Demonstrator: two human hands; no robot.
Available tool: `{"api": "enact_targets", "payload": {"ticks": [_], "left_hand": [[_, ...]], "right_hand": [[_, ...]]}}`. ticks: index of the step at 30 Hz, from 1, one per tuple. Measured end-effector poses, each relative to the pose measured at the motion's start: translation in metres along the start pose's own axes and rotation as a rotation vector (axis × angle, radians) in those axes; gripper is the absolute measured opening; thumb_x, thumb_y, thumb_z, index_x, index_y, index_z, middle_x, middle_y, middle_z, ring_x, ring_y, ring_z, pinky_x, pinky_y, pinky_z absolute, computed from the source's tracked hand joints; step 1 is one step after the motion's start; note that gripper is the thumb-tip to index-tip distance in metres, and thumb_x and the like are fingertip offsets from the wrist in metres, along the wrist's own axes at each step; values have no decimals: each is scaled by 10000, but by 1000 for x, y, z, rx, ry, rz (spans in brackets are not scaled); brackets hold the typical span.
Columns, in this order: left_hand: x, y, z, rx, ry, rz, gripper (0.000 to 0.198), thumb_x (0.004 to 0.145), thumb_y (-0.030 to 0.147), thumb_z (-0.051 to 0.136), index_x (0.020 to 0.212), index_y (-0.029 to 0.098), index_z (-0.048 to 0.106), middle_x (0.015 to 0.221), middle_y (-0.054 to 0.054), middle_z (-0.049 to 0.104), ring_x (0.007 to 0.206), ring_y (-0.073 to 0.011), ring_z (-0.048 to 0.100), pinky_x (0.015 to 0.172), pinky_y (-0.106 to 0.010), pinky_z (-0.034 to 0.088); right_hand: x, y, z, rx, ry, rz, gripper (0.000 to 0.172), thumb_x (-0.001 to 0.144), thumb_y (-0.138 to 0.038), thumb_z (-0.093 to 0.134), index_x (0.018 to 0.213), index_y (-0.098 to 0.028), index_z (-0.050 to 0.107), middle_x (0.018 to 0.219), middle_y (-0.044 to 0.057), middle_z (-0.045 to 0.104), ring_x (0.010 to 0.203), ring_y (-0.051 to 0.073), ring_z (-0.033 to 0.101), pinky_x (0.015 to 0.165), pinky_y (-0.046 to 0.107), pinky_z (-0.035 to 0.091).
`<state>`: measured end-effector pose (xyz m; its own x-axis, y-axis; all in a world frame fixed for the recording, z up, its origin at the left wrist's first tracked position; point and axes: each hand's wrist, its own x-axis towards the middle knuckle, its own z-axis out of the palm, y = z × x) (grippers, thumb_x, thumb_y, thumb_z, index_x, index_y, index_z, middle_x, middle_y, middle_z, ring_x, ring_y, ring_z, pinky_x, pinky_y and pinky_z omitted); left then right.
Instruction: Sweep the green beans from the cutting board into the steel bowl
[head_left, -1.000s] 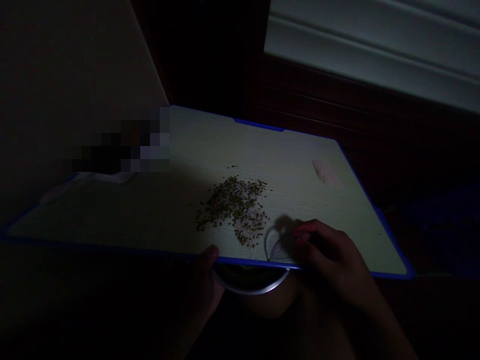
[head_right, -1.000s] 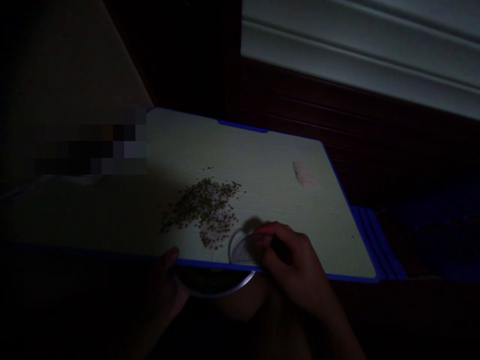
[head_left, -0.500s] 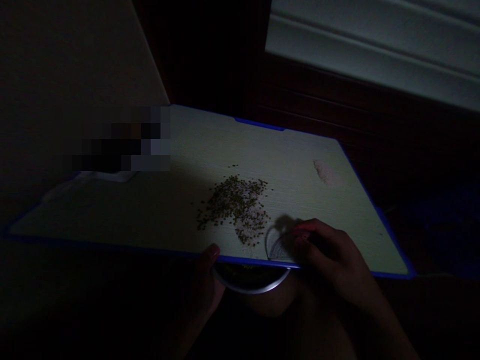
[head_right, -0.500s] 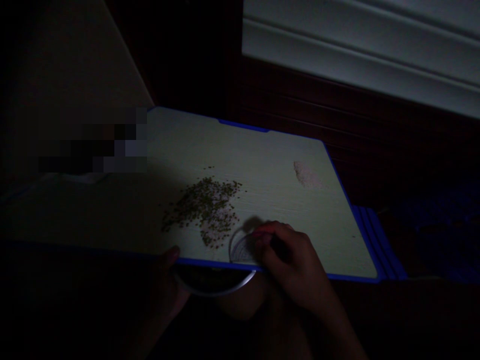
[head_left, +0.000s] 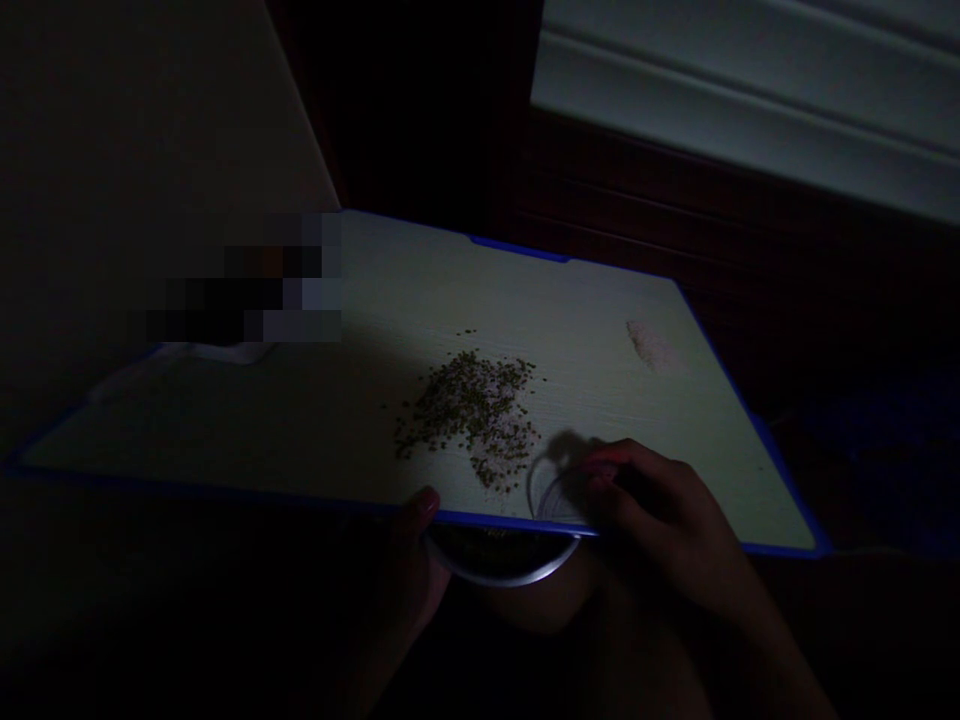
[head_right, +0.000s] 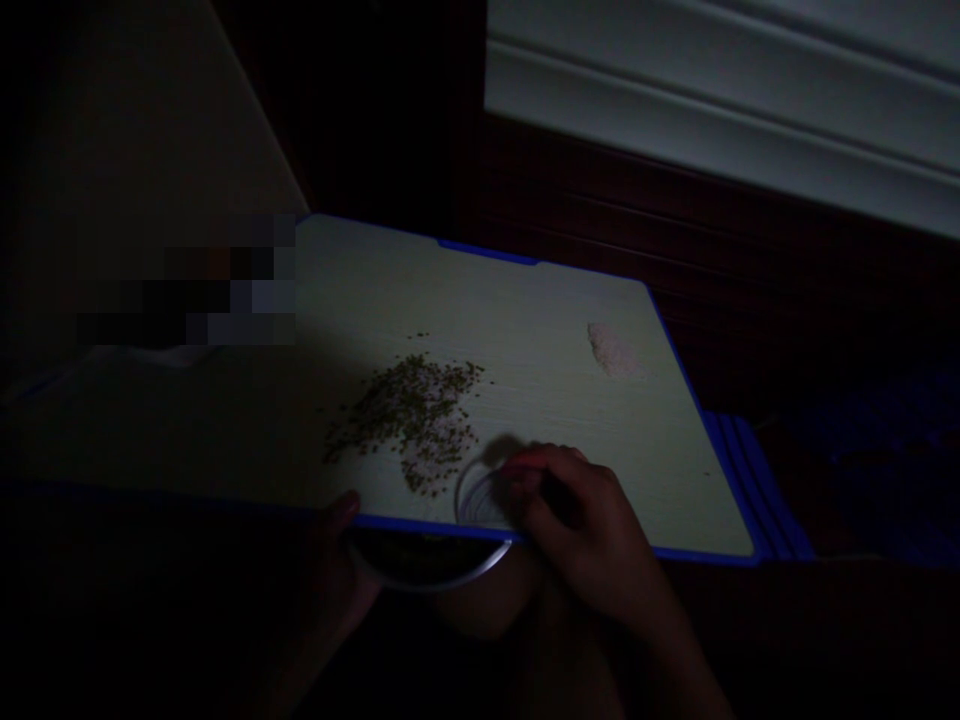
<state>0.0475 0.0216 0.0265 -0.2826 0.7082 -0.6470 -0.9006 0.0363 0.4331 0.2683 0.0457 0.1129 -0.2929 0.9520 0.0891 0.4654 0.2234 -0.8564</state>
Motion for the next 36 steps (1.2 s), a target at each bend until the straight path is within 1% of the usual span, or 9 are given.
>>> {"api": "enact_targets", "payload": {"ticks": [3, 7, 13, 18, 20, 23, 27, 33, 36], "left_hand": [[1, -2, -1, -11, -62, 80, 405, 619, 123, 812, 963, 323, 738, 849, 37, 817, 1345, -302, 644, 1216, -444, 444], [0, -1, -1, 17, -79, 44, 387, 535, 168, 892, 868, 287, 734, 725, 14, 784, 1286, -364, 681, 1219, -477, 447], [3, -3, -5, 22, -134, 59, 533, 579, 230, 930, 1082, 269, 755, 809, -13, 817, 1371, -358, 620, 1227, -482, 438], [3, -4, -7, 34, -82, 64, 538, 604, 207, 893, 1118, 304, 764, 883, 8, 832, 1381, -332, 615, 1223, -453, 448], [2, -3, -7, 48, -78, 63, 550, 596, 189, 888, 1118, 316, 767, 915, 4, 835, 1393, -332, 605, 1215, -459, 457], [3, -3, -7, 54, -112, 98, 557, 617, 202, 871, 1143, 352, 766, 988, 0, 837, 1392, -330, 605, 1199, -479, 472], [2, -3, -6, 71, -196, 100, 529, 663, 270, 874, 1170, 371, 761, 1097, -1, 831, 1350, -341, 640, 1184, -494, 486], [1, -3, -3, 57, -118, 103, 642, 522, 267, 940, 1141, 299, 773, 1059, -47, 840, 1317, -401, 653, 1187, -510, 478], [2, -3, -3, 53, -106, 122, 621, 514, 247, 950, 1104, 318, 772, 1005, -15, 841, 1340, -376, 639, 1197, -487, 469]], "right_hand": [[-1, -1, 0, 5, 15, -11, 130, 995, -337, 670, 1051, -258, 755, 977, 10, 786, 879, 166, 727, 763, 277, 544], [-2, -2, 2, -11, 19, -11, 141, 994, -362, 687, 1075, -282, 770, 997, 7, 806, 903, 177, 756, 811, 300, 581], [-4, -8, 14, -49, 186, 64, 183, 1013, -405, 651, 1122, -298, 750, 1018, 16, 824, 901, 192, 774, 775, 307, 614], [-6, -11, 21, -81, 148, 46, 168, 1017, -392, 645, 1126, -301, 734, 1024, 6, 824, 881, 179, 769, 774, 301, 618], [-5, -11, 21, -103, 168, 35, 167, 1013, -376, 643, 1126, -292, 733, 1009, 11, 826, 878, 185, 772, 779, 316, 624], [-5, -10, 21, -124, 196, 29, 181, 1021, -371, 632, 1149, -290, 731, 1030, 22, 827, 910, 198, 778, 794, 339, 633], [-4, -10, 21, -115, 165, -3, 193, 1017, -348, 640, 1181, -304, 733, 1064, 19, 827, 942, 203, 782, 825, 356, 640], [-6, -9, 20, -90, 127, -11, 170, 1018, -338, 645, 1155, -313, 742, 1045, 7, 823, 926, 192, 773, 821, 330, 630], [-7, -10, 19, -89, 116, -5, 176, 1024, -349, 644, 1169, -319, 740, 1074, 2, 822, 957, 182, 772, 836, 295, 616]]}}
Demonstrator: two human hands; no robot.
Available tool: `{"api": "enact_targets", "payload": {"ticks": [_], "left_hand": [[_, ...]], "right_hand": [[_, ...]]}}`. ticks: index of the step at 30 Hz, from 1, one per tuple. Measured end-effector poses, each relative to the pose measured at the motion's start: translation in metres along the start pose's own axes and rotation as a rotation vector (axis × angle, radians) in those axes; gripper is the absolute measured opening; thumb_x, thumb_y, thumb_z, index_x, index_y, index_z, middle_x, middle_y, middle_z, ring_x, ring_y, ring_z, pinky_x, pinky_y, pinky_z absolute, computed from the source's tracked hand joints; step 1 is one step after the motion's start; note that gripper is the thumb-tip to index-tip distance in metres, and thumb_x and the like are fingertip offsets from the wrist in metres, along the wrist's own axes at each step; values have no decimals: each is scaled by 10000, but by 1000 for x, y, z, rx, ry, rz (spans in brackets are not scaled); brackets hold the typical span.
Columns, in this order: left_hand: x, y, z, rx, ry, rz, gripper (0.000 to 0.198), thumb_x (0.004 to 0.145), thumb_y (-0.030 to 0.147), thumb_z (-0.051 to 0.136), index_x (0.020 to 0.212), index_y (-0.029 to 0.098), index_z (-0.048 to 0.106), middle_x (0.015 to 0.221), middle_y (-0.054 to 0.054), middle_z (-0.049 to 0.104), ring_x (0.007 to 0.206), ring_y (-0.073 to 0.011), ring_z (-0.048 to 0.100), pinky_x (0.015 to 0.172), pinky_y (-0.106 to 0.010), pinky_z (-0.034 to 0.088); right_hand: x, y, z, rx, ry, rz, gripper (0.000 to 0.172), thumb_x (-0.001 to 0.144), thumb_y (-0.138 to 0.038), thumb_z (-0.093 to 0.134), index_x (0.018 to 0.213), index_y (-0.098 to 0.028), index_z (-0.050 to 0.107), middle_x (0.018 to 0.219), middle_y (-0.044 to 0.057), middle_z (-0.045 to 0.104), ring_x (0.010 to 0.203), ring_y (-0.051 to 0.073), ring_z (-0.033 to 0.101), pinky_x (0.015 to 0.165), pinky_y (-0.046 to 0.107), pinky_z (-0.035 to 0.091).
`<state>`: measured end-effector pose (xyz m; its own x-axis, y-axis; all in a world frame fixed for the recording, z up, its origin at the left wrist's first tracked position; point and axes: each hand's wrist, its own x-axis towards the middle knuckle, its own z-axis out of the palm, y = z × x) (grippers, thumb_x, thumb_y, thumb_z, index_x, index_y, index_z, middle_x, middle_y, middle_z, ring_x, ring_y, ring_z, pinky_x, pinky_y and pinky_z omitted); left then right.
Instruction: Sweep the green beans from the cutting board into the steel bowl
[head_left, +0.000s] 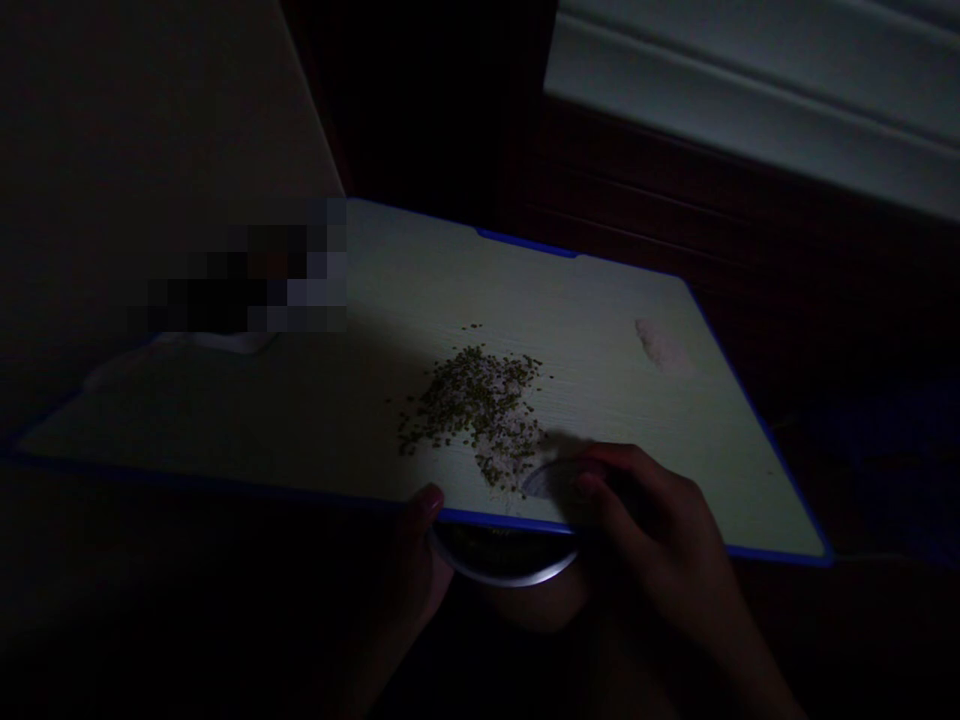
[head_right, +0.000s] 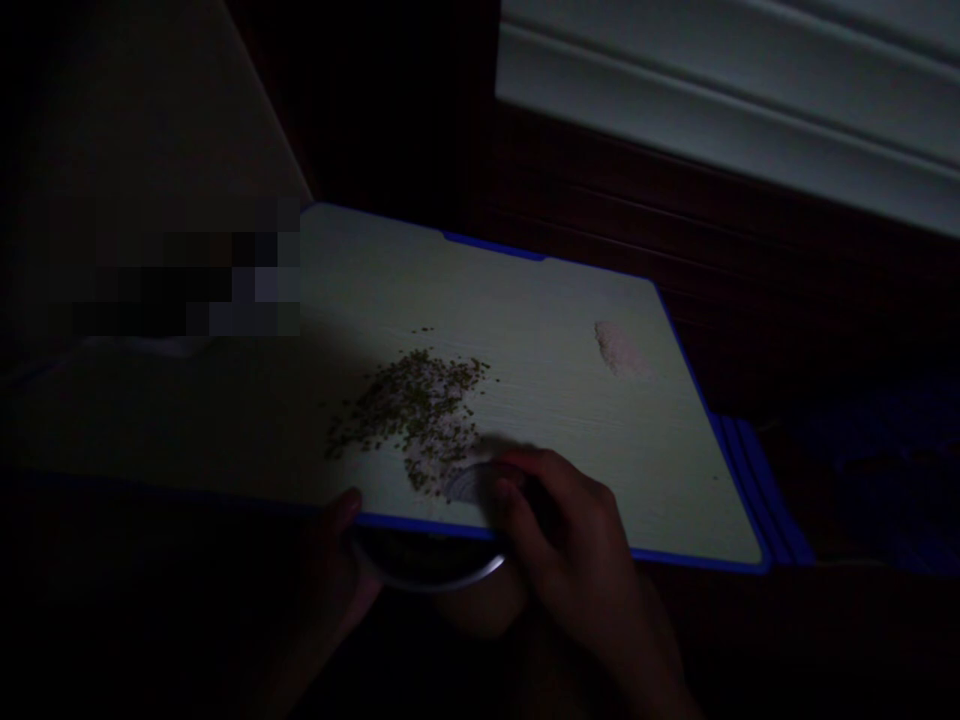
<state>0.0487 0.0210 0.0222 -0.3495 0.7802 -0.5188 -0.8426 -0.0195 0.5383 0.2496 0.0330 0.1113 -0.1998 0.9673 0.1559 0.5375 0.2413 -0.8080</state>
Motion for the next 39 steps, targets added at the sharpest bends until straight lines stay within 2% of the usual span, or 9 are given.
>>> {"api": "enact_targets", "payload": {"ticks": [4, 8, 14, 19, 22, 25, 29, 35, 39], "left_hand": [[-1, 1, 2, -9, 6, -36, 518, 566, 192, 885, 1046, 352, 774, 871, 29, 826, 1310, -348, 666, 1198, -487, 473], [-2, 2, 3, -6, -28, -1, 631, 537, 183, 878, 1129, 369, 761, 974, 22, 836, 1283, -370, 680, 1195, -511, 478], [-1, 1, 1, -15, 39, -57, 654, 621, 225, 850, 1255, 321, 720, 1046, -17, 835, 1354, -360, 631, 1208, -510, 463], [-1, 0, -2, -2, -38, -87, 613, 641, 245, 847, 1236, 322, 725, 1105, -17, 827, 1402, -354, 591, 1213, -507, 457], [1, -2, -2, -4, -69, -63, 514, 694, 273, 834, 1198, 308, 738, 1040, -22, 829, 1402, -346, 592, 1216, -501, 452], [0, -1, 0, -13, -63, -56, 480, 648, 228, 849, 1111, 320, 763, 895, -2, 823, 1361, -347, 628, 1213, -489, 456], [-3, 3, 4, -14, -57, -39, 518, 555, 181, 857, 1041, 343, 778, 802, 17, 812, 1285, -366, 681, 1182, -496, 492], [-1, 0, -1, -20, -76, -54, 463, 646, 222, 836, 1088, 341, 769, 803, 21, 819, 1261, -343, 699, 1164, -485, 507], [-1, 0, 1, -15, -33, -58, 621, 531, 184, 859, 1129, 317, 756, 864, 2, 830, 1294, -376, 673, 1170, -490, 498]], "right_hand": [[1, 0, -1, 1, -6, 1, 187, 1018, -380, 649, 1140, -283, 753, 1036, 19, 824, 911, 189, 774, 809, 282, 609], [1, 0, -1, -4, 11, 11, 164, 1012, -374, 653, 1100, -272, 747, 967, 8, 815, 859, 178, 763, 753, 261, 600], [0, -3, -2, 21, -41, 11, 132, 1013, -351, 641, 1019, -274, 748, 948, 2, 804, 834, 172, 752, 751, 287, 603], [-2, 0, -3, 38, -23, 14, 103, 998, -343, 663, 1043, -293, 740, 927, -12, 795, 843, 175, 751, 740, 306, 608], [-2, 0, -1, 25, -47, -32, 120, 1011, -330, 651, 1080, -306, 746, 938, -13, 787, 847, 169, 749, 750, 309, 607], [-1, -2, 1, -20, -60, -77, 145, 1018, -313, 641, 1113, -305, 750, 992, -4, 801, 881, 171, 762, 763, 305, 605], [0, -1, 2, -67, 70, -15, 194, 1016, -347, 646, 1173, -283, 741, 1083, 21, 831, 963, 198, 785, 830, 312, 617], [3, 2, 1, -48, 109, 19, 213, 1035, -386, 625, 1185, -290, 742, 1168, 31, 826, 1021, 205, 781, 877, 307, 613], [5, 1, 3, -56, 89, -19, 210, 1027, -355, 636, 1194, -286, 741, 1145, 31, 824, 1011, 205, 777, 893, 327, 615]]}}
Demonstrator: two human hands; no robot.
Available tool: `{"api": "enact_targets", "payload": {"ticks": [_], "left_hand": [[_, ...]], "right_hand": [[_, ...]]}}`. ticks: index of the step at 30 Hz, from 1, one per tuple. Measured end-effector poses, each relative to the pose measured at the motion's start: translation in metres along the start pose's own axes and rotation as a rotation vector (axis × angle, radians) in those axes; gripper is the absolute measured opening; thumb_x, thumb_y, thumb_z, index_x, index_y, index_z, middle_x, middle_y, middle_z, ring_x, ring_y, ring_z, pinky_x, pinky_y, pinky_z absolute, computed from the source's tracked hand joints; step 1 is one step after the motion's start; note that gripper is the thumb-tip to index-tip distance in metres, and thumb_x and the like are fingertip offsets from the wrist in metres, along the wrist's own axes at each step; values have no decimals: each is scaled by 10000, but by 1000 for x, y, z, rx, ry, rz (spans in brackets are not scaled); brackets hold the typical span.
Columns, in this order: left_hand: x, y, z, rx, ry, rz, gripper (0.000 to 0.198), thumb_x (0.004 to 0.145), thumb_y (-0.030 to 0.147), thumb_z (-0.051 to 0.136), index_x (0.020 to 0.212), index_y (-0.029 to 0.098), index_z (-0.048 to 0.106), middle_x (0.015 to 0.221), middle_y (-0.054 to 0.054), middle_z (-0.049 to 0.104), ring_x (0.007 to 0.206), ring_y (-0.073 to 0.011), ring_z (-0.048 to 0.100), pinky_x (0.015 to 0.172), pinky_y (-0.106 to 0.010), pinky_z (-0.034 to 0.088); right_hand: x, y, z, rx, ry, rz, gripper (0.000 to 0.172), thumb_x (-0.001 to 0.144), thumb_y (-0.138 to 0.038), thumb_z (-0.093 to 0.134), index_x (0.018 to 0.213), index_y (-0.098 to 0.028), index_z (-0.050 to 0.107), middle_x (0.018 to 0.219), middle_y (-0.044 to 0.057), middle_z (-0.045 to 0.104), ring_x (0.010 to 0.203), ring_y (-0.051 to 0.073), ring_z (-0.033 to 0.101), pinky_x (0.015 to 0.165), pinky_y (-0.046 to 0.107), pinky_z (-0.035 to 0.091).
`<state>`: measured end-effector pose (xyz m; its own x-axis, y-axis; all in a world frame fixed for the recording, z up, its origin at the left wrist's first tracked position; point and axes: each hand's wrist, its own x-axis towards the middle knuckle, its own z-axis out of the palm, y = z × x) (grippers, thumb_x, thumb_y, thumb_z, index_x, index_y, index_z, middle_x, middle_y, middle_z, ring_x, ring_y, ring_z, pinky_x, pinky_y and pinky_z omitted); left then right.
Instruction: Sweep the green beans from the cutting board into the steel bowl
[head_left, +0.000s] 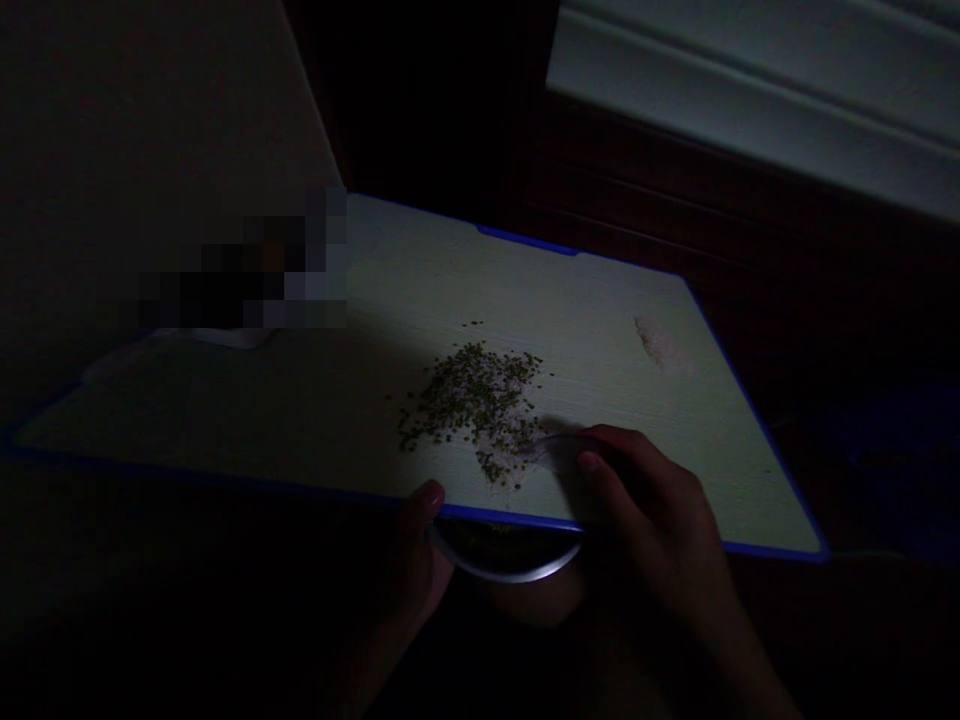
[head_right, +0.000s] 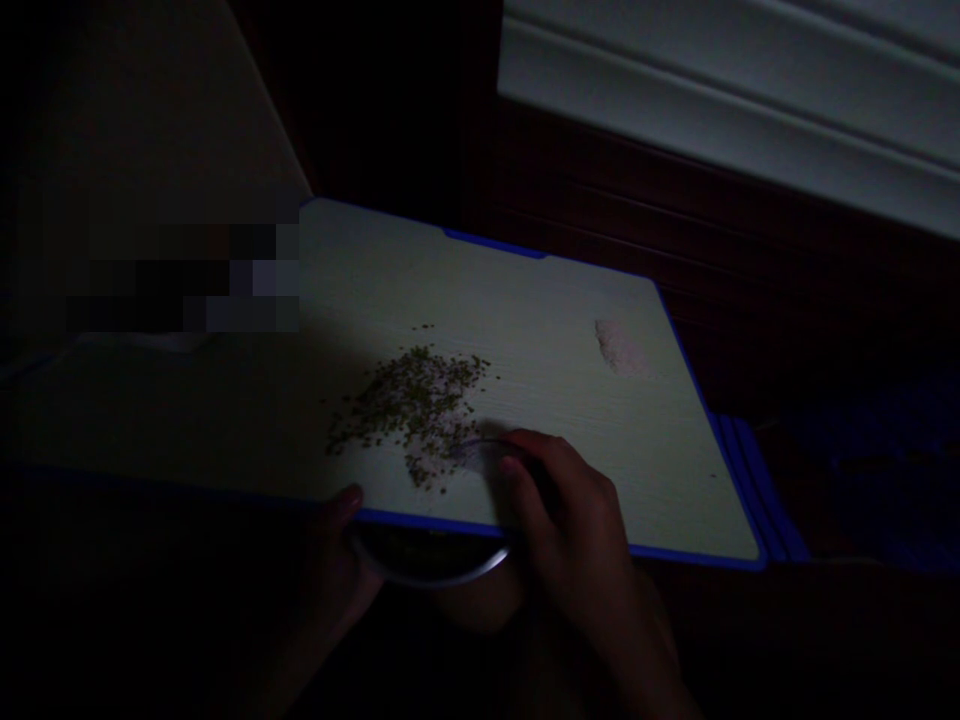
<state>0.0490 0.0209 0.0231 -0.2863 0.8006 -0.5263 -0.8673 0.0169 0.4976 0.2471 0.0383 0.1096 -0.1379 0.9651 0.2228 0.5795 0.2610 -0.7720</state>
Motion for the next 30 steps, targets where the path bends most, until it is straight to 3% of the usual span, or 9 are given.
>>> {"api": "enact_targets", "payload": {"ticks": [2, 5, 8, 12, 20, 25, 30], "left_hand": [[0, 1, 2, -3, 1, 16, 689, 493, 213, 894, 1159, 310, 750, 916, -8, 837, 1305, -394, 662, 1179, -496, 488], [0, 0, 1, -7, -39, 33, 672, 564, 258, 914, 1209, 320, 737, 962, 5, 837, 1315, -359, 660, 1204, -476, 463], [2, -2, -1, -1, -38, 25, 657, 591, 284, 920, 1219, 331, 736, 954, 11, 835, 1311, -347, 664, 1206, -475, 464], [2, -2, -3, 40, -40, 79, 615, 590, 295, 891, 1186, 339, 749, 1078, -8, 836, 1272, -374, 686, 1177, -515, 496], [5, -4, -6, 52, -28, 33, 432, 587, 354, 921, 1000, 340, 795, 837, 18, 818, 1211, -361, 722, 1173, -496, 508], [4, -5, -8, 39, -31, 131, 416, 621, 287, 901, 1019, 353, 796, 984, 24, 837, 1209, -320, 727, 1173, -447, 505], [2, -3, -5, 47, -51, 117, 442, 636, 291, 885, 1063, 362, 793, 1038, 15, 837, 1189, -331, 735, 1164, -475, 515]], "right_hand": [[0, 0, 0, 15, -22, -10, 199, 1019, -357, 646, 1180, -295, 746, 1099, 21, 826, 949, 201, 777, 852, 332, 626], [-1, 2, 0, 39, 0, 12, 176, 1015, -371, 652, 1150, -307, 746, 1070, 12, 829, 921, 203, 777, 804, 336, 636], [0, 2, 1, 27, 36, 29, 172, 1020, -361, 641, 1152, -310, 740, 1111, 16, 828, 988, 213, 779, 846, 361, 636], [1, 1, 0, 41, -16, 20, 190, 1019, -353, 643, 1179, -323, 740, 1098, 12, 824, 988, 211, 776, 872, 374, 634], [-2, 2, -4, 67, -15, 28, 171, 1019, -376, 660, 1164, -337, 743, 1062, -7, 817, 958, 187, 767, 845, 307, 618], [-3, 2, -2, 73, -60, -28, 177, 1021, -328, 664, 1180, -349, 739, 1064, -27, 809, 944, 155, 756, 828, 245, 593], [-5, 5, -3, 77, -45, -6, 133, 1007, -301, 678, 1122, -329, 738, 986, -40, 796, 875, 137, 745, 756, 213, 573]]}}
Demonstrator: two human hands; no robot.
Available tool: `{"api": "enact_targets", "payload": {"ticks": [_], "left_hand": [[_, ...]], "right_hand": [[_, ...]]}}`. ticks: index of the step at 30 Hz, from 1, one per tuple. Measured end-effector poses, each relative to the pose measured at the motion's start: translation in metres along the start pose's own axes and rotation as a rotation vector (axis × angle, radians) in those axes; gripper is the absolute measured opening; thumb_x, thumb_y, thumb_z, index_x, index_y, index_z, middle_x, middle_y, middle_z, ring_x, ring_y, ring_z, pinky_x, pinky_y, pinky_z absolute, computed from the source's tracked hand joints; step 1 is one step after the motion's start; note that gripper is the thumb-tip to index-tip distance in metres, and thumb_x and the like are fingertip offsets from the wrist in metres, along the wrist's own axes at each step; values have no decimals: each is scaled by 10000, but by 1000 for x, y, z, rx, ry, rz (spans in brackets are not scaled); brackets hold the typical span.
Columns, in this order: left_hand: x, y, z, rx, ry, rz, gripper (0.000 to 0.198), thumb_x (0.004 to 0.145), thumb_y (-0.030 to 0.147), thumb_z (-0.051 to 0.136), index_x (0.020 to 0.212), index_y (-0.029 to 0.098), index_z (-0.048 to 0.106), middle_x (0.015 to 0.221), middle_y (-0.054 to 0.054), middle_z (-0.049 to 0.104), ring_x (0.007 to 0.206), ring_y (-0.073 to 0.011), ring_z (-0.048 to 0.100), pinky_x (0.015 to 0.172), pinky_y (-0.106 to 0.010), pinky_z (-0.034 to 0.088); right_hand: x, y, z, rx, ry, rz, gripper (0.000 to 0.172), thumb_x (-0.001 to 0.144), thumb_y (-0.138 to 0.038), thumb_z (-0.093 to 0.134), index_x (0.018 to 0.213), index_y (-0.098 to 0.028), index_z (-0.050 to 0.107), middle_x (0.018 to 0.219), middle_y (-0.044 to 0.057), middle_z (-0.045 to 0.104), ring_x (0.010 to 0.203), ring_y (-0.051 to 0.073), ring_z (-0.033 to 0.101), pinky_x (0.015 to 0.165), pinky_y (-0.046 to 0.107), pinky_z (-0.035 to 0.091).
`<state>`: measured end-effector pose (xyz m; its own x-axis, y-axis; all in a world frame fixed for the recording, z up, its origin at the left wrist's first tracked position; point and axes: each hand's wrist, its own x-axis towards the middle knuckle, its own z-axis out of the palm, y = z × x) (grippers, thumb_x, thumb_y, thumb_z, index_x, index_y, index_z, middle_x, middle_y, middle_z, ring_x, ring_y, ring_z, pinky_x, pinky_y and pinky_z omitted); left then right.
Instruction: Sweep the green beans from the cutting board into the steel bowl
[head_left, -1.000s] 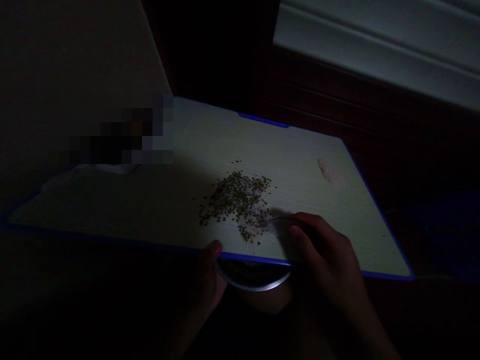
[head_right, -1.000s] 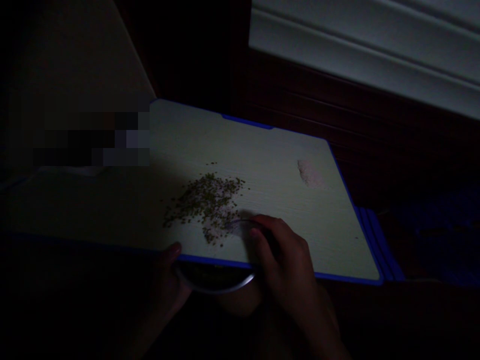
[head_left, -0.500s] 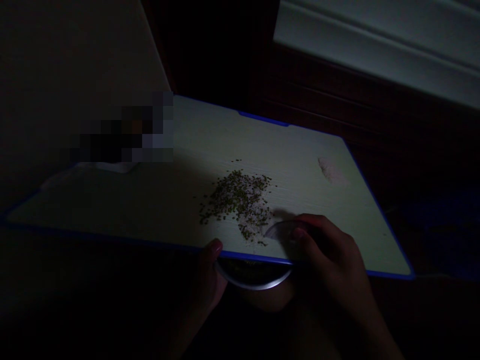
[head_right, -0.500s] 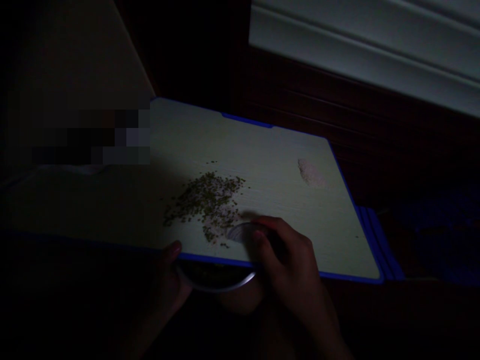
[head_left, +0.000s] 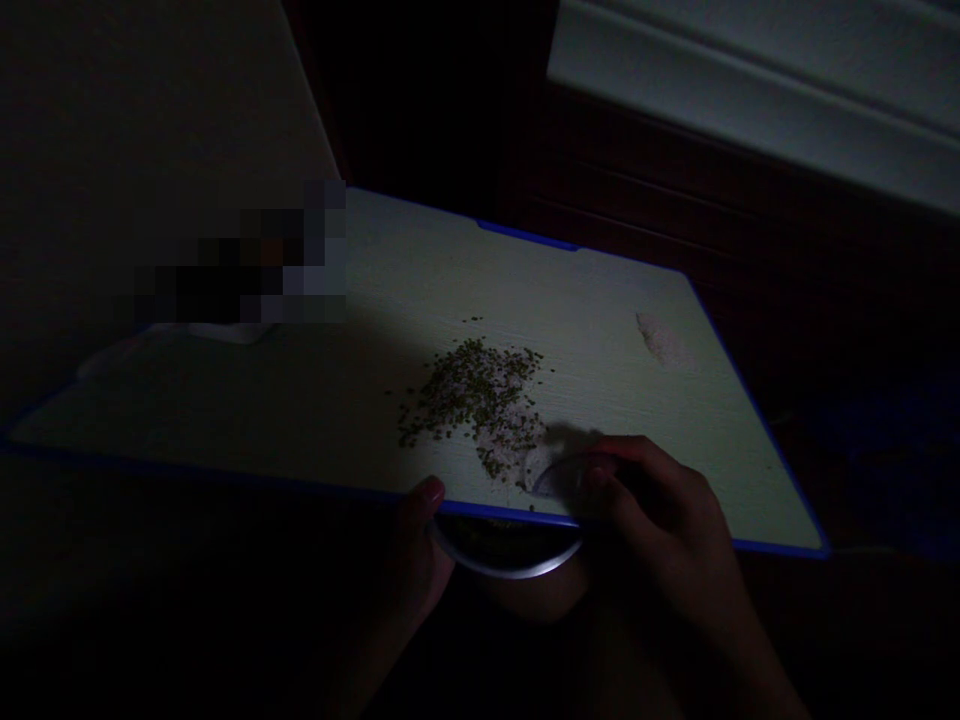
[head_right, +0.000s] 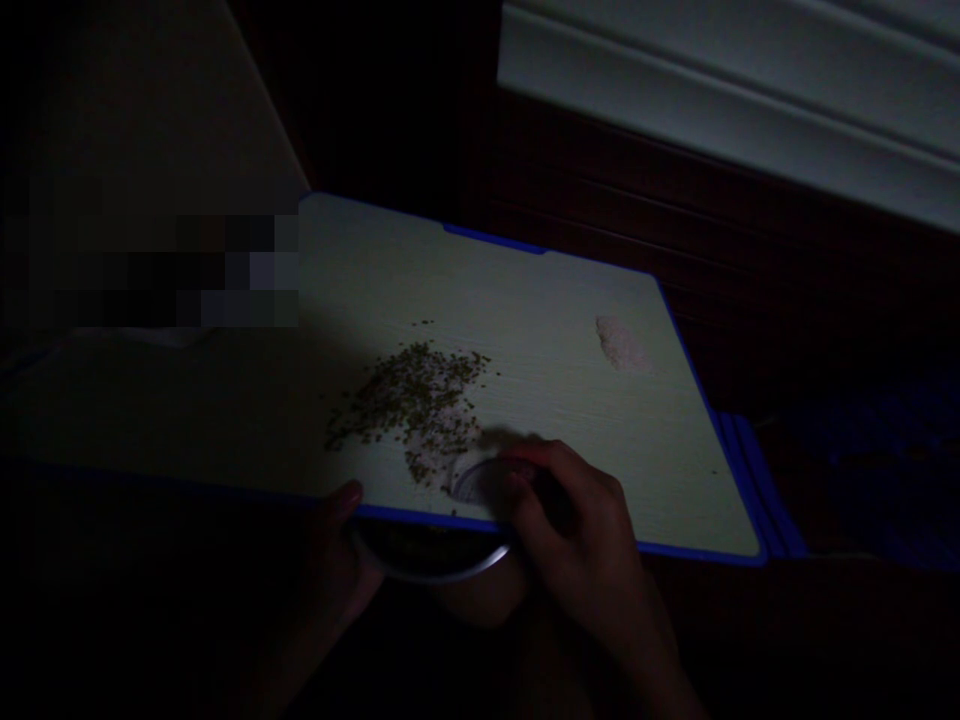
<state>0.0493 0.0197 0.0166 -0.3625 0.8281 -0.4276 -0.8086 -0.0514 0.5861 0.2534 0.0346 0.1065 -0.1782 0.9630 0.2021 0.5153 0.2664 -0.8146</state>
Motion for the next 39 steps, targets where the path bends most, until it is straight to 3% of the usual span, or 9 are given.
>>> {"api": "enact_targets", "payload": {"ticks": [8, 14, 18, 24, 27, 34, 39], "left_hand": [[-1, -1, 0, -26, -27, 2, 531, 671, 238, 851, 1180, 351, 755, 1106, 2, 831, 1205, -336, 724, 1159, -494, 518], [0, -1, 3, -42, -1, 8, 600, 615, 281, 886, 1198, 312, 748, 1053, -10, 838, 1192, -337, 729, 1184, -481, 488], [0, -1, 2, -32, 10, 6, 613, 657, 253, 869, 1246, 346, 729, 1105, 13, 832, 1252, -320, 702, 1196, -465, 475], [-1, 0, 2, -3, -39, 47, 587, 737, 233, 782, 1306, 355, 705, 1179, 0, 819, 1293, -337, 677, 1183, -494, 492], [-1, 1, 4, -1, -25, 18, 589, 720, 245, 788, 1295, 347, 712, 1169, -4, 822, 1274, -350, 688, 1182, -505, 494], [-3, 1, 5, 11, -14, 30, 576, 708, 256, 802, 1264, 386, 726, 1179, 30, 817, 1301, -330, 673, 1188, -483, 492], [-1, -1, -1, -16, -41, -70, 473, 760, 280, 772, 1227, 354, 751, 1156, 4, 821, 1321, -338, 659, 1190, -510, 490]], "right_hand": [[-1, -4, -1, -2, -39, -50, 76, 995, -291, 668, 1023, -301, 737, 928, -24, 774, 833, 155, 730, 720, 267, 589], [1, -1, 1, -34, 0, -50, 154, 1015, -320, 660, 1148, -346, 733, 1008, -26, 794, 892, 163, 741, 786, 299, 617], [2, -2, 0, -41, -6, -66, 171, 1015, -315, 651, 1157, -335, 742, 1051, -7, 797, 935, 180, 752, 811, 325, 619], [1, -3, -1, -37, -1, -35, 138, 992, -302, 665, 1095, -312, 757, 956, -10, 781, 858, 175, 738, 748, 294, 597], [1, -3, -1, -35, -7, -47, 162, 1001, -297, 668, 1139, -331, 745, 1009, -19, 788, 897, 157, 736, 774, 257, 579], [1, -8, -2, -28, -66, -37, 85, 1010, -310, 664, 1039, -285, 740, 946, -19, 773, 861, 145, 733, 758, 245, 556], [1, -8, -2, -19, -52, -44, 84, 1000, -300, 663, 1027, -287, 742, 922, -16, 765, 834, 152, 729, 723, 275, 567]]}}
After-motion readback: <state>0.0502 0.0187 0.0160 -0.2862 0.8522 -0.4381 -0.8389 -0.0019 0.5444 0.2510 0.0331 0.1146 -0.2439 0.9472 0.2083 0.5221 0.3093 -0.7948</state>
